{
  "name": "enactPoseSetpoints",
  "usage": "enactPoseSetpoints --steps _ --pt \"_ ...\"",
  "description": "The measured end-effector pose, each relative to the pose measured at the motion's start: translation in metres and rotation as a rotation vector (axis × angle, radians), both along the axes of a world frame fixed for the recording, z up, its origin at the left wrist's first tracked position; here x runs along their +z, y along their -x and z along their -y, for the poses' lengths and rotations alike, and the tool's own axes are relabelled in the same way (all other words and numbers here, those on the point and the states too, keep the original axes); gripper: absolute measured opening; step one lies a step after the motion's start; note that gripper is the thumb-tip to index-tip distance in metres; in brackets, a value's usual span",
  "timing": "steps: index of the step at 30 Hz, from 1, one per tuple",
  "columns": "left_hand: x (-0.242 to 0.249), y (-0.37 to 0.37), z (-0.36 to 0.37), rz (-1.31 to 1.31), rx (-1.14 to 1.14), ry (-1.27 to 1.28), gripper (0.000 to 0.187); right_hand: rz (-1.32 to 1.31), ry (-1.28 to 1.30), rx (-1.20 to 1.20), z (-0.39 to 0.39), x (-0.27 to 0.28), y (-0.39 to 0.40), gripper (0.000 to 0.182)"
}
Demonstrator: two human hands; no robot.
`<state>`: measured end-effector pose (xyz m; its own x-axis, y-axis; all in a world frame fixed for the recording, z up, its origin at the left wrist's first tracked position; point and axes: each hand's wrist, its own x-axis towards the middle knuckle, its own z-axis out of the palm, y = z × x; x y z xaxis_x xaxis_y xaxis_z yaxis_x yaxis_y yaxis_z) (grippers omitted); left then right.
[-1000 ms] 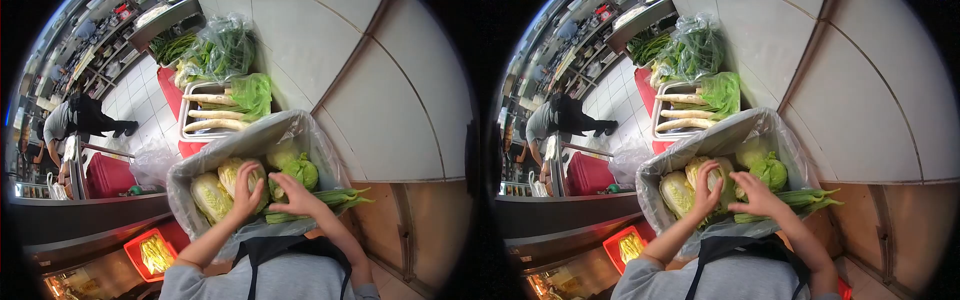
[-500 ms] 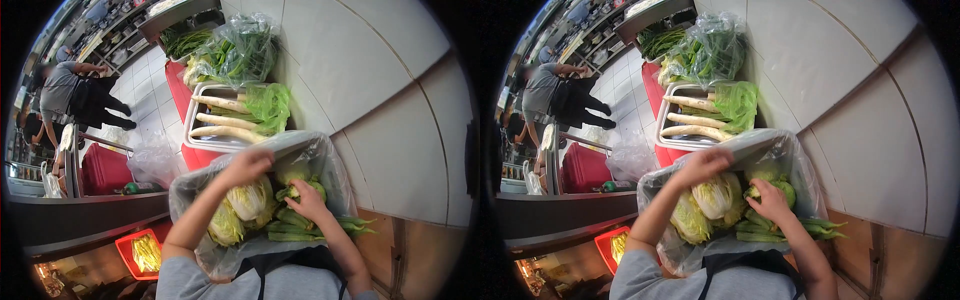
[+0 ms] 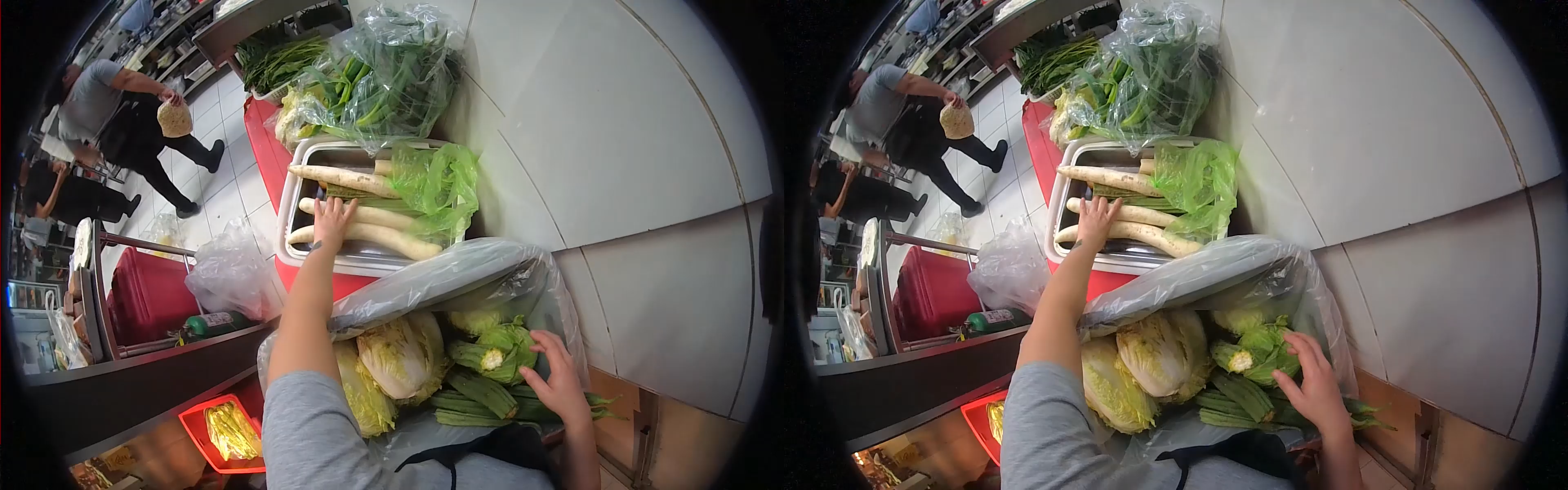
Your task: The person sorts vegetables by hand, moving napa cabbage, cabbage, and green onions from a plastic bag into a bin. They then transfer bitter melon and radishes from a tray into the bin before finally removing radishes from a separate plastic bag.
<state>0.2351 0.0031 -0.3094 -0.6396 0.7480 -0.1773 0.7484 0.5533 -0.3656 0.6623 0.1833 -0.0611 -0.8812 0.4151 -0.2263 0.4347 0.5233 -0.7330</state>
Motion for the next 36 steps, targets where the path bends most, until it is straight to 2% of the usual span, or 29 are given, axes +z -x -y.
enactPoseSetpoints --steps 5,8,9,11,12,14,16,18,20,22,25,28,31,33,36 --pt "0.034 -0.003 0.001 0.138 0.065 0.063 0.071 0.022 0.027 -0.038 0.006 -0.001 -0.011 0.043" --pt "-0.011 0.007 0.02 0.06 0.073 -0.172 0.075 0.002 0.022 -0.008 0.013 0.005 -0.013 0.039" --pt "0.019 -0.002 0.014 0.141 0.168 -0.202 0.082 -0.016 0.021 0.005 0.015 0.005 -0.019 0.038" --pt "0.048 -0.018 0.015 0.152 0.203 -0.289 0.092 -0.043 0.016 0.038 0.021 0.007 -0.029 0.037" --pt "0.09 -0.034 0.014 0.358 0.283 -0.362 0.085 -0.052 0.001 0.05 0.023 0.012 -0.035 0.037" --pt "0.142 -0.072 0.034 0.545 0.256 -0.65 0.068 -0.081 -0.051 0.058 0.029 0.027 -0.049 0.035" --pt "0.183 -0.119 0.071 0.492 0.093 -0.889 0.055 -0.144 -0.05 0.056 0.039 0.04 -0.067 0.034" --pt "0.219 -0.169 0.115 0.625 0.066 -1.156 0.047 -0.207 -0.073 0.065 0.047 0.053 -0.088 0.034" --pt "0.236 -0.217 0.165 0.524 0.16 -1.202 0.041 -0.263 -0.11 0.097 0.057 0.061 -0.115 0.034" --pt "0.235 -0.263 0.218 0.466 0.28 -1.275 0.047 -0.296 -0.102 0.111 0.076 0.07 -0.139 0.032" --pt "0.206 -0.334 0.272 -0.105 0.577 -0.982 0.054 -0.308 -0.065 0.135 0.11 0.073 -0.175 0.03" --pt "0.171 -0.401 0.279 -0.025 0.885 -0.776 0.054 -0.298 -0.055 0.268 0.14 0.068 -0.203 0.029" --pt "0.156 -0.424 0.271 0.482 1.118 -1.042 0.054 -0.353 -0.077 0.432 0.167 0.05 -0.211 0.028" --pt "0.147 -0.422 0.274 0.394 0.993 -1.07 0.053 -0.328 -0.066 0.483 0.19 0.035 -0.218 0.028" --pt "0.165 -0.424 0.27 0.412 1.041 -0.989 0.053 -0.226 0.085 0.523 0.226 0.032 -0.224 0.027"
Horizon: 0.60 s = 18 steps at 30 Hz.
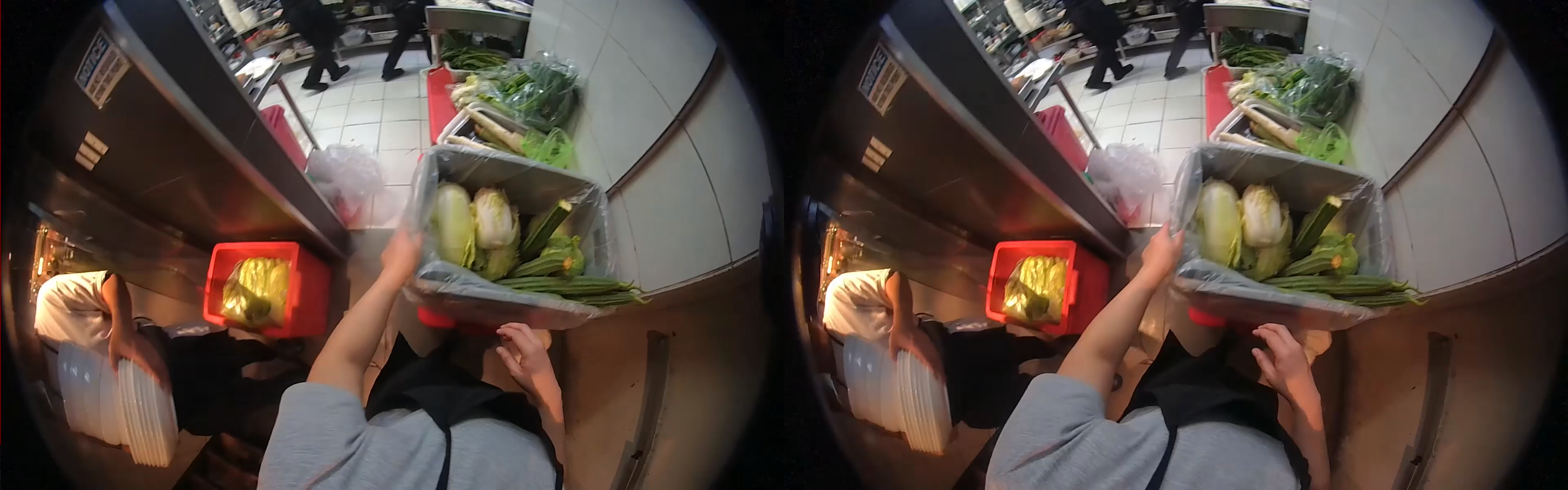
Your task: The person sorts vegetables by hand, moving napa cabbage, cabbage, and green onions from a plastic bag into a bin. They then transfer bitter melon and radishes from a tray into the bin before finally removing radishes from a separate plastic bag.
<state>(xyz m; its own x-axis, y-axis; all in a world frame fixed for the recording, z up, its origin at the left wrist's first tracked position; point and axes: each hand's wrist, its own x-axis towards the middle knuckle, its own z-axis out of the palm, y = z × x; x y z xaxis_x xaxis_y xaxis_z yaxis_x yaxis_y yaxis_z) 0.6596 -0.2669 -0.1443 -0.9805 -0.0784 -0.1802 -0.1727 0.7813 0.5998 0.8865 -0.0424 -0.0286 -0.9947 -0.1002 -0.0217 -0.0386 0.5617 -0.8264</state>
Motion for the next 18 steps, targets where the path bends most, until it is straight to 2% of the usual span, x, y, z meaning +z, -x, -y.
enactPoseSetpoints --steps 3,6,7,9,12,15,18 --pt "0.004 -0.001 0.002 -0.022 0.007 0.05 0.049 0.01 0.01 0.099 0.012 -0.015 -0.013 0.028" --pt "0.001 -0.005 -0.005 -0.11 0.025 0.068 0.043 0.025 -0.047 0.078 -0.005 -0.029 -0.029 0.03" --pt "0.002 -0.004 -0.005 -0.09 0.026 0.097 0.043 -0.073 -0.105 0.069 -0.019 -0.04 -0.032 0.033" --pt "0.005 -0.003 -0.007 -0.052 0.02 0.15 0.044 -0.066 -0.201 -0.153 -0.033 -0.023 -0.04 0.035" --pt "0.014 -0.008 -0.01 -0.089 0.017 0.22 0.045 -0.083 -0.268 -0.323 -0.064 -0.012 -0.046 0.034" --pt "0.012 -0.004 -0.009 -0.056 -0.009 0.247 0.046 -0.109 -0.191 -0.413 -0.073 0.006 -0.055 0.034" --pt "-0.013 0.005 -0.004 -0.248 -0.006 0.27 0.049 -0.105 -0.187 -0.408 -0.075 -0.012 -0.074 0.035"
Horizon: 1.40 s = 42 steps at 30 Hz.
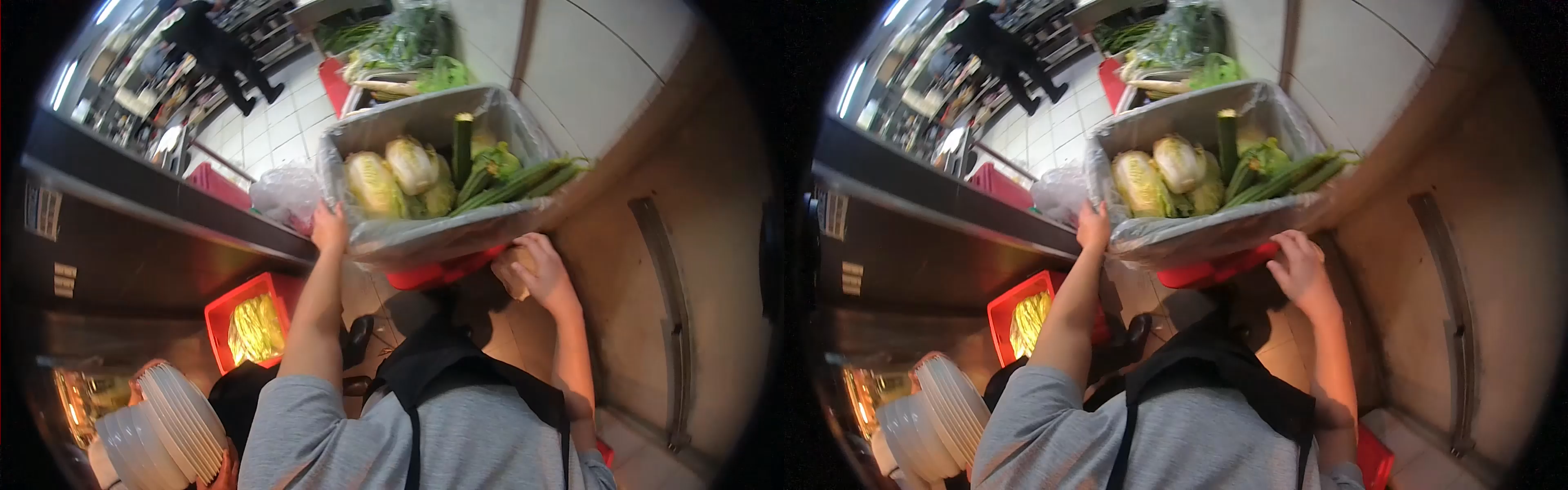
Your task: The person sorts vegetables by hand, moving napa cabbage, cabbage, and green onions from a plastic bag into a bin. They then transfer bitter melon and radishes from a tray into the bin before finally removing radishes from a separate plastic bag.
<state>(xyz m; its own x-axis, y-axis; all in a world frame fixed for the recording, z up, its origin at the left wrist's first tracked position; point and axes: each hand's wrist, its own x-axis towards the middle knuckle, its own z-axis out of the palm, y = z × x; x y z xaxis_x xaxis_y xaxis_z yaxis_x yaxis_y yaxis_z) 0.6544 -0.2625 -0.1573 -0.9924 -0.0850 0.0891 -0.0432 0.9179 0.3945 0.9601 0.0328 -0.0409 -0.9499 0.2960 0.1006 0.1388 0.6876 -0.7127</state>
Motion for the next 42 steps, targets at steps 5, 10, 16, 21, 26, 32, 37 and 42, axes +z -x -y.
enactPoseSetpoints --steps 5,10,16,21,26,32,37,42 --pt "0.007 -0.012 -0.011 -0.459 -0.11 0.249 0.051 0.109 0.104 -0.022 0.004 -0.078 -0.066 0.036" --pt "0.04 -0.087 -0.094 -0.41 -0.56 -0.013 0.036 0.635 0.188 -0.248 0.01 -0.211 -0.199 0.039" --pt "0.03 -0.137 -0.196 -0.177 -0.975 0.105 0.028 1.051 0.567 -0.592 0.042 -0.286 -0.353 0.042" --pt "0.021 -0.141 -0.208 -0.33 -0.994 0.129 0.025 0.97 0.789 -0.976 0.059 -0.266 -0.359 0.035" --pt "0.012 -0.14 -0.208 -0.438 -0.994 0.09 0.023 0.826 0.808 -0.827 0.056 -0.285 -0.326 0.034" --pt "0.021 -0.14 -0.204 -0.285 -0.97 0.164 0.027 0.641 0.704 -0.637 0.024 -0.303 -0.266 0.036" --pt "0.024 -0.14 -0.2 -0.217 -0.969 0.138 0.027 0.564 0.475 -0.494 -0.01 -0.312 -0.243 0.032" --pt "0.022 -0.139 -0.194 -0.184 -0.995 -0.024 0.037 0.581 0.519 -0.437 -0.026 -0.288 -0.225 0.031"
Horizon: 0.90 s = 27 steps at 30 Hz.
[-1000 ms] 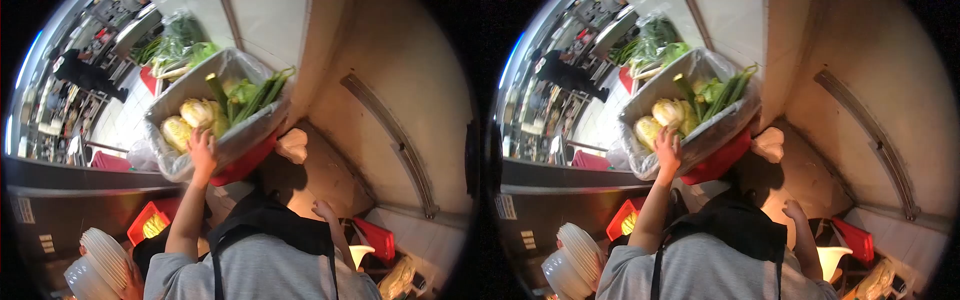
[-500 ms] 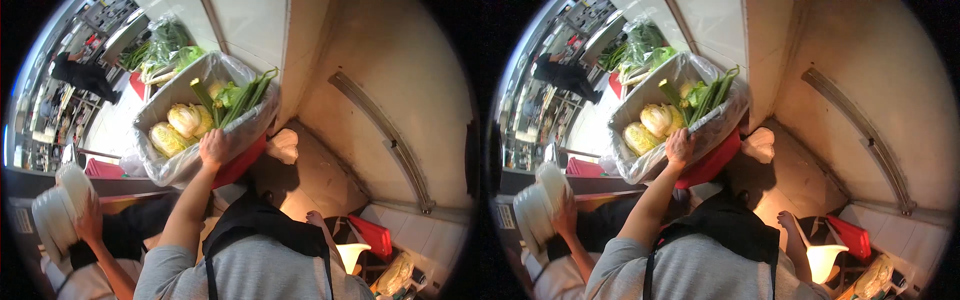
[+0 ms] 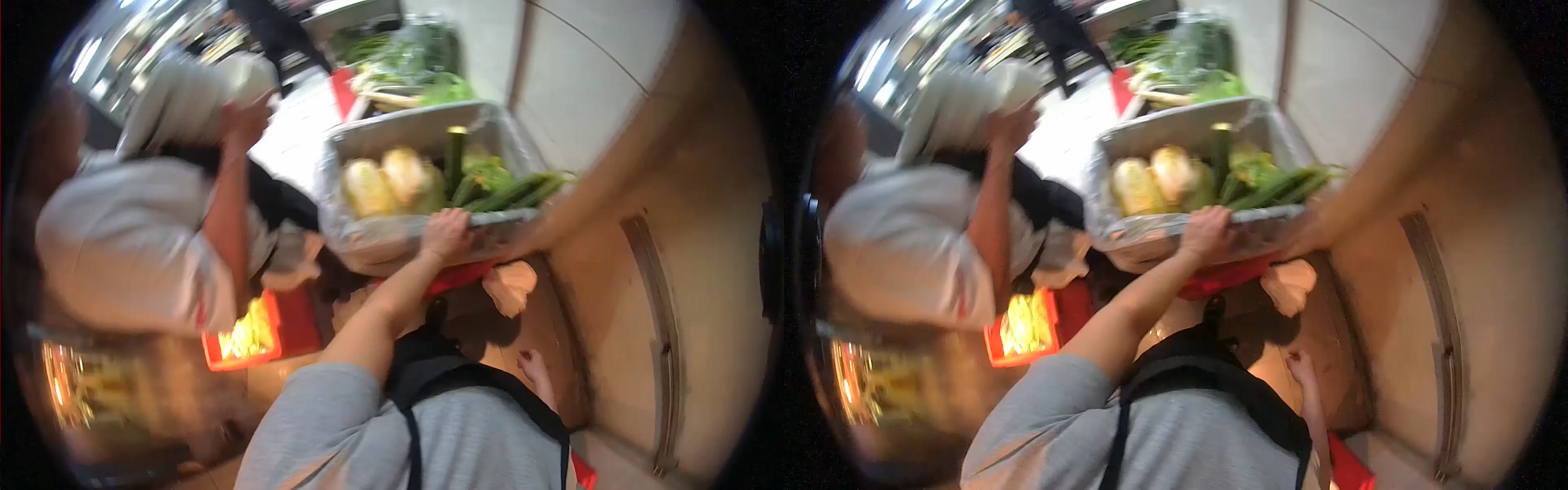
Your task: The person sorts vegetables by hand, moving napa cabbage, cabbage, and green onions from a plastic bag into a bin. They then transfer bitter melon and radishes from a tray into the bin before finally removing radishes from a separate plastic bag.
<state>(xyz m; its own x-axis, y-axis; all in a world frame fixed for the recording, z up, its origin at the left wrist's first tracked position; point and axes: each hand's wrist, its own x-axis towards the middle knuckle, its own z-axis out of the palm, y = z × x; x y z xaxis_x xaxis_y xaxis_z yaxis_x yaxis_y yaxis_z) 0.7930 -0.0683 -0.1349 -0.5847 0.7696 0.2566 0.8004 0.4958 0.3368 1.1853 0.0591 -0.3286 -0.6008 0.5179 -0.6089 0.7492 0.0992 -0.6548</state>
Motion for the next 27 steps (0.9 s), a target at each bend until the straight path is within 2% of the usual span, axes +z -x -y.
enactPoseSetpoints --steps 1,3,5,8,9,10,12,13,14,15,16,17,18,19,21,22,25,26,27 --pt "0.004 -0.001 0.003 0.058 0.0 -0.055 0.042 -0.014 0.027 0.025 0.0 0.02 0.009 0.03" --pt "-0.001 -0.011 0.018 -0.08 0.054 -0.249 0.054 0.079 -0.008 0.156 0.011 0.092 0.041 0.031" --pt "-0.012 -0.034 0.043 -0.123 0.121 -0.2 0.063 0.122 0.111 0.14 0.001 0.065 0.04 0.031" --pt "-0.021 -0.059 0.113 -0.032 0.139 -0.267 0.066 -0.047 -0.039 0.434 -0.025 0.048 0.056 0.029" --pt "-0.037 -0.065 0.14 0.072 0.196 -0.199 0.063 -0.09 0.001 0.431 -0.025 0.057 0.07 0.027" --pt "-0.055 -0.069 0.171 0.178 0.251 -0.134 0.06 -0.132 0.042 0.426 -0.018 0.093 0.096 0.026" --pt "-0.086 -0.076 0.241 0.247 0.393 0.111 0.057 -0.173 0.123 0.408 -0.014 0.139 0.146 0.023" --pt "-0.141 -0.076 0.288 0.232 0.41 0.175 0.05 -0.176 0.163 0.395 -0.012 0.151 0.171 0.02" --pt "-0.137 -0.088 0.326 0.563 0.543 0.263 0.052 -0.358 0.15 0.478 -0.01 0.157 0.198 0.018" --pt "-0.152 -0.102 0.365 0.817 0.771 0.252 0.052 -0.54 0.14 0.559 -0.004 0.165 0.225 0.016" --pt "-0.159 -0.125 0.402 0.856 0.893 0.263 0.044 -0.616 0.075 0.551 0.019 0.197 0.249 0.015" --pt "-0.116 -0.132 0.415 1.082 1.044 0.548 0.046 -0.692 0.01 0.539 0.045 0.227 0.272 0.014" --pt "-0.089 -0.14 0.428 1.164 1.093 0.676 0.049 -0.795 -0.094 0.569 0.06 0.235 0.296 0.014" --pt "-0.114 -0.155 0.457 1.188 1.2 0.651 0.048 -0.899 -0.198 0.593 0.076 0.241 0.317 0.015" --pt "-0.168 -0.188 0.499 1.213 1.292 0.552 0.047 -0.933 -0.383 0.639 0.112 0.259 0.357 0.017" --pt "-0.183 -0.201 0.512 1.213 1.276 0.477 0.046 -0.95 -0.478 0.655 0.128 0.265 0.369 0.019" --pt "-0.163 -0.205 0.521 1.257 1.173 0.324 0.042 -0.823 -0.328 0.579 0.144 0.214 0.416 0.024" --pt "-0.17 -0.205 0.528 1.25 1.12 0.285 0.042 -0.641 -0.366 0.541 0.14 0.186 0.43 0.033" --pt "-0.179 -0.204 0.537 1.241 1.066 0.249 0.042 -0.582 -0.441 0.502 0.145 0.184 0.434 0.036"
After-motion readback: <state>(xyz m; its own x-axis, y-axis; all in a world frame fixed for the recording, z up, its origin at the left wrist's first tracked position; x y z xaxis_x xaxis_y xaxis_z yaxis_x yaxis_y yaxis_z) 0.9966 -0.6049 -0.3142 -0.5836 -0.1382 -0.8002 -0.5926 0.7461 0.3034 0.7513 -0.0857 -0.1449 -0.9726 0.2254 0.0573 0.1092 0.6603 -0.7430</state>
